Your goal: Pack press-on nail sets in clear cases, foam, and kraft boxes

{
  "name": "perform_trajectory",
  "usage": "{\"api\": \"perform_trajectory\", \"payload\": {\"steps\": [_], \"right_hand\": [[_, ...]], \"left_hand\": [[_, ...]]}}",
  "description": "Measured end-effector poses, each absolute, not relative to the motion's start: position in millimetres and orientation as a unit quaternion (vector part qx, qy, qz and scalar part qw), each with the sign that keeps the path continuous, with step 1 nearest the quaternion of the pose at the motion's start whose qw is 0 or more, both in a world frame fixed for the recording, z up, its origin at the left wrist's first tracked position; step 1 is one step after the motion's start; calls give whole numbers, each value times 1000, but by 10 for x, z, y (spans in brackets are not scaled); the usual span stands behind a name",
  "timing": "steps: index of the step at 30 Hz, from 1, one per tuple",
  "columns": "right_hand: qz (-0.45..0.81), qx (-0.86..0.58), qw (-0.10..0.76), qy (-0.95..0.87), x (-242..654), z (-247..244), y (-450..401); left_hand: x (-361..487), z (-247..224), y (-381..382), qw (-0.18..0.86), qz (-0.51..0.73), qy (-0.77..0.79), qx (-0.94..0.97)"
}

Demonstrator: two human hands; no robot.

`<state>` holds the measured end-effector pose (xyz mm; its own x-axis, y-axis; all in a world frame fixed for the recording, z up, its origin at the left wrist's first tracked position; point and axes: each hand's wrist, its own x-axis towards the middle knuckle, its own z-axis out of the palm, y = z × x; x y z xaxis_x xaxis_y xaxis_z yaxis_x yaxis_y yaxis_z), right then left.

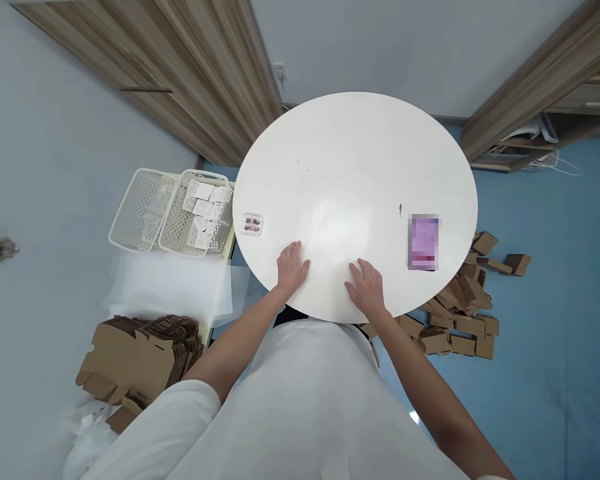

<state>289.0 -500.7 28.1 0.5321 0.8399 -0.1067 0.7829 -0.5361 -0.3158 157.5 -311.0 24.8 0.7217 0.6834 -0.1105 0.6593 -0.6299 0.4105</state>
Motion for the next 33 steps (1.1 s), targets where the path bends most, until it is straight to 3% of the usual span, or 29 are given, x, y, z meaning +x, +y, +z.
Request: {"api": "perform_trajectory", "payload": {"steps": [3, 7, 17, 22, 26, 33], "right_hand": [[137, -846, 89, -508, 2909, 237, -4950], [148, -849, 74, -501, 2968, 175, -4879], [168, -872, 108, -446, 2904, 301, -4774], [161, -869, 199, -423, 2774, 451, -4372], [276, -815, 295, -415, 2502, 511, -3675], [415, -773, 369, -306, 2051, 398, -2668]], "left_hand": [[1509, 278, -3176, 164, -54, 251, 953], [1494, 253, -3191, 135, -111, 228, 958], [1423, 306, -3176, 226, -75, 248, 939], [1057, 402, -2829, 263, -30, 345, 900], [796, 396, -2264, 334, 55, 455, 824], [703, 306, -1518, 481, 143, 487, 715]]}}
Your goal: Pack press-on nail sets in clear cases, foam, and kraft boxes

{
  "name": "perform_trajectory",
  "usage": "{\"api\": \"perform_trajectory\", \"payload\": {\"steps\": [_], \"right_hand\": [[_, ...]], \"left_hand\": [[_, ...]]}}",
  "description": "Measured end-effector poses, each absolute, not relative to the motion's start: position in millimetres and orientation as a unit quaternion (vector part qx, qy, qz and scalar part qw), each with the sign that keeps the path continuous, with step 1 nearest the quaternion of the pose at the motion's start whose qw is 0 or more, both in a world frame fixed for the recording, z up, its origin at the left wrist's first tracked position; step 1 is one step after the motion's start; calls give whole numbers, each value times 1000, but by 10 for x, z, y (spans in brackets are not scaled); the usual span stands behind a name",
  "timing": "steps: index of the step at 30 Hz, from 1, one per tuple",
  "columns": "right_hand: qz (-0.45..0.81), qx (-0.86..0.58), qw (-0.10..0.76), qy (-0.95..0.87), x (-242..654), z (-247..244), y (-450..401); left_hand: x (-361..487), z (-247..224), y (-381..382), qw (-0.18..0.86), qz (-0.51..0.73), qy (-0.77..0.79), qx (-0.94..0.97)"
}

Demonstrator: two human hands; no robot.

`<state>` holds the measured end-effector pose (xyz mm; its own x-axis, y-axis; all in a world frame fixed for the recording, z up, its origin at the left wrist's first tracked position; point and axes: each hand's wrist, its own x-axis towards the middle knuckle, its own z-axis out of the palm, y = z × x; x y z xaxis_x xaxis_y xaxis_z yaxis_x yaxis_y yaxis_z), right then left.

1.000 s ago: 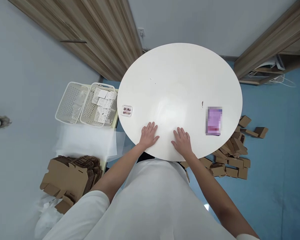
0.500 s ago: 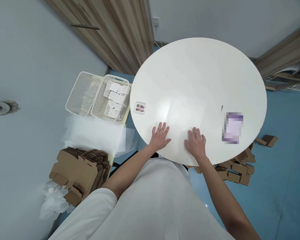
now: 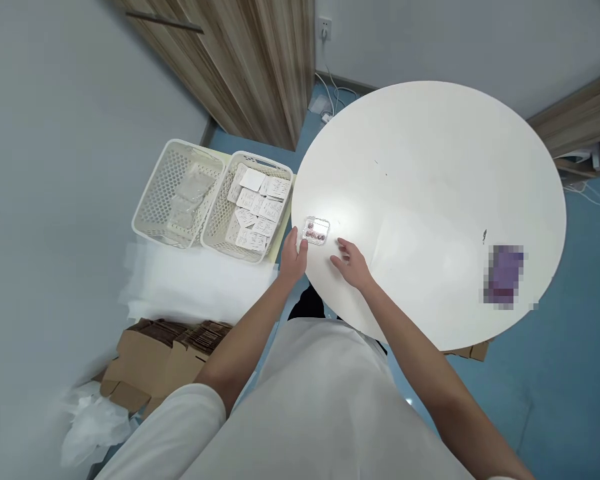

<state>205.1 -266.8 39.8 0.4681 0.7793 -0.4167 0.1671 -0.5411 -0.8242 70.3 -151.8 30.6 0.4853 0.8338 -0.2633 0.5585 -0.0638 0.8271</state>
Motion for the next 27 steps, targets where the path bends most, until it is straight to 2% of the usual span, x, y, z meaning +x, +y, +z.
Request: {"api": "perform_trajectory", "payload": {"steps": [6, 17, 21, 27], "right_hand": [[472, -733, 434, -228, 1911, 331, -2366], [470, -725, 445, -236, 1917, 328, -2394], [455, -717, 467, -247, 2040, 418, -2751], [418, -730, 479, -252, 2394, 516, -3872]], "left_hand": [[728, 290, -1415, 534, 126, 473, 689], [794, 290, -1451, 522, 162, 489, 680], [873, 403, -1744, 517, 178, 459, 700], [1090, 476, -2664, 548, 155, 387, 725]]}}
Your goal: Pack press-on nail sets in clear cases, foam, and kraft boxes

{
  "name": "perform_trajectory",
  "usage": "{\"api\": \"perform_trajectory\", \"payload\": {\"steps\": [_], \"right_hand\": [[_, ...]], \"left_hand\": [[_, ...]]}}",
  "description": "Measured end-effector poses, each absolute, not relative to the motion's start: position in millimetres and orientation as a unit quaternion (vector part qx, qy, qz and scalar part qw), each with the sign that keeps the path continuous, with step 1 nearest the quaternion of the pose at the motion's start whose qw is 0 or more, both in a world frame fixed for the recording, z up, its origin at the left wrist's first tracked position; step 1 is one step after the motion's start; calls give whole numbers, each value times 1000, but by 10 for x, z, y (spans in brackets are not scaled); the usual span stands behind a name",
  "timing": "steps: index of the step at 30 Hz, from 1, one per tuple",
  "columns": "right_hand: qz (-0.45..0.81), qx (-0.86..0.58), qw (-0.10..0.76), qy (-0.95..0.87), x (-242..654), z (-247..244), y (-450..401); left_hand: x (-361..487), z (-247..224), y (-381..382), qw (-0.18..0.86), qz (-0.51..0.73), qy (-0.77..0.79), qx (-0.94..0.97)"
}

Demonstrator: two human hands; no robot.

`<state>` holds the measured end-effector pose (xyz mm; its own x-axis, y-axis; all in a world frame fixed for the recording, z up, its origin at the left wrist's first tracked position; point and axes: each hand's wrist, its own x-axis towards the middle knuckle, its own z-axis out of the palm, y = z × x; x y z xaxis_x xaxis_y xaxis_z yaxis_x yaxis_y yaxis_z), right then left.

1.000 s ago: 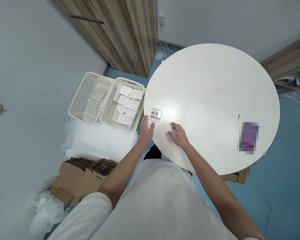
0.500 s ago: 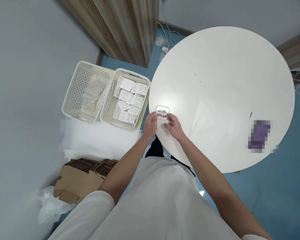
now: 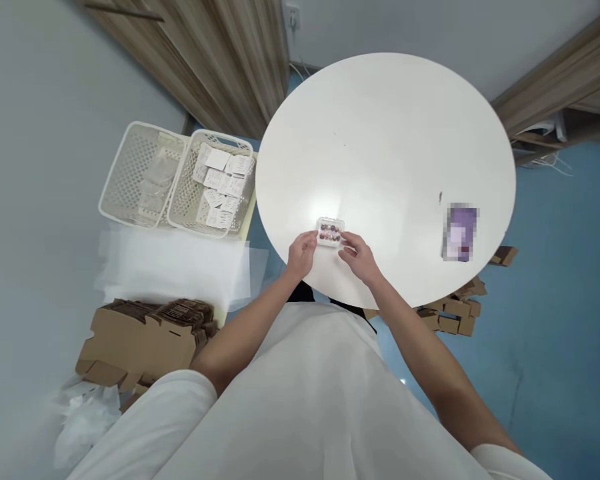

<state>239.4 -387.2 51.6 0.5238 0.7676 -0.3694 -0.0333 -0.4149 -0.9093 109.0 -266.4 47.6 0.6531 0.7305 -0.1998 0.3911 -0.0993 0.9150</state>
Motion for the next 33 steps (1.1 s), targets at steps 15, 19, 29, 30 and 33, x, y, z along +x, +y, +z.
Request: {"api": "perform_trajectory", "payload": {"steps": [15, 19, 29, 30, 33], "right_hand": [[421, -743, 424, -302, 2553, 189, -5090], [405, -752, 405, -325, 2524, 170, -5085], [244, -819, 228, -466, 2453, 244, -5009], [229, -816, 207, -489, 2448, 246, -4986], [209, -802, 161, -535, 2450, 237, -4903]], "left_hand": [[1252, 408, -3744, 494, 40, 362, 789], [1239, 345, -3745, 482, 35, 360, 798], [1120, 259, -3654, 364, 0, 264, 893], [1107, 254, -3636, 345, -6, 239, 908], [1090, 234, -3574, 310, -38, 151, 938]]}}
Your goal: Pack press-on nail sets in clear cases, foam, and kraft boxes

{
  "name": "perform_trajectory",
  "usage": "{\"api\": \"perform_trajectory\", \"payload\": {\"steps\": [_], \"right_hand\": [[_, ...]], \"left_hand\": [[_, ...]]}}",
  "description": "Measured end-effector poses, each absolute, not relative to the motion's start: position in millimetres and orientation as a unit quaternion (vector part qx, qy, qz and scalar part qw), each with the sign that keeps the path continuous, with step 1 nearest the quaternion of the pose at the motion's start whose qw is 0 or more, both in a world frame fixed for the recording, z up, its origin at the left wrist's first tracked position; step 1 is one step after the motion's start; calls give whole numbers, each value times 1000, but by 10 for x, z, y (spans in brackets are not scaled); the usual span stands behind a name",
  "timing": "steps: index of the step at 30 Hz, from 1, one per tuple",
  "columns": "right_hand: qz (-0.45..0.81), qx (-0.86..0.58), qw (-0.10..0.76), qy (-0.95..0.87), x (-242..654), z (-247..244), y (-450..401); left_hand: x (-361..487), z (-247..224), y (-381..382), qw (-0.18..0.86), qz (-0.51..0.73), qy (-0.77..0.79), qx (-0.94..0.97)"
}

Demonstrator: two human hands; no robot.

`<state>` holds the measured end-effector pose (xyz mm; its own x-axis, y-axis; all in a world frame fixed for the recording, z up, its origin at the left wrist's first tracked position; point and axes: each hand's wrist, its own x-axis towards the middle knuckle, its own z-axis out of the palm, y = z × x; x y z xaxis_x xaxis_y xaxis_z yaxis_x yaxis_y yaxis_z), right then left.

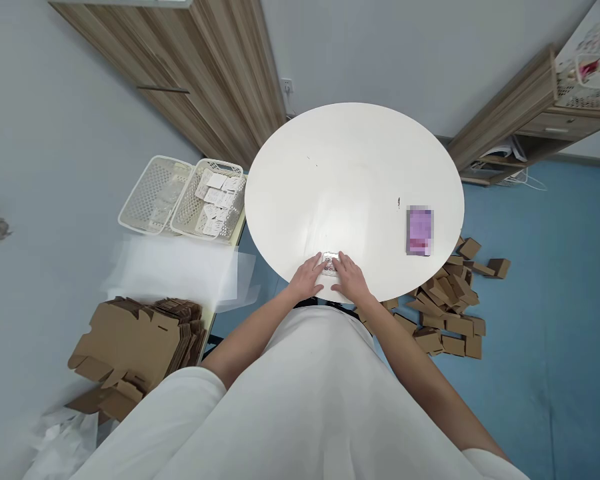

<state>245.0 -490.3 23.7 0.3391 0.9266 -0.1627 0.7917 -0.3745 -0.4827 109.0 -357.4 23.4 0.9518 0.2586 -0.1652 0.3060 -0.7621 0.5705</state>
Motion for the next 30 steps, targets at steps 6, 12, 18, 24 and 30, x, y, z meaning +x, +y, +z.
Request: {"api": "perform_trajectory", "payload": {"steps": [6, 12, 18, 24, 30], "right_hand": [[162, -806, 101, -560, 2453, 214, -4771], [146, -795, 56, -586, 2414, 215, -4724], [194, -791, 39, -578, 2344, 362, -4745], [240, -802, 40, -546, 2148, 573, -4825], [159, -846, 57, -506, 1949, 587, -4943]], "left_hand": [[1124, 208, -3467, 277, -70, 104, 953], [1154, 227, -3400, 257, -70, 83, 960], [1107, 298, -3402, 214, -46, 69, 973], [993, 411, -3393, 190, -19, 15, 981], [1044, 426, -3373, 201, -22, 1, 979]]}}
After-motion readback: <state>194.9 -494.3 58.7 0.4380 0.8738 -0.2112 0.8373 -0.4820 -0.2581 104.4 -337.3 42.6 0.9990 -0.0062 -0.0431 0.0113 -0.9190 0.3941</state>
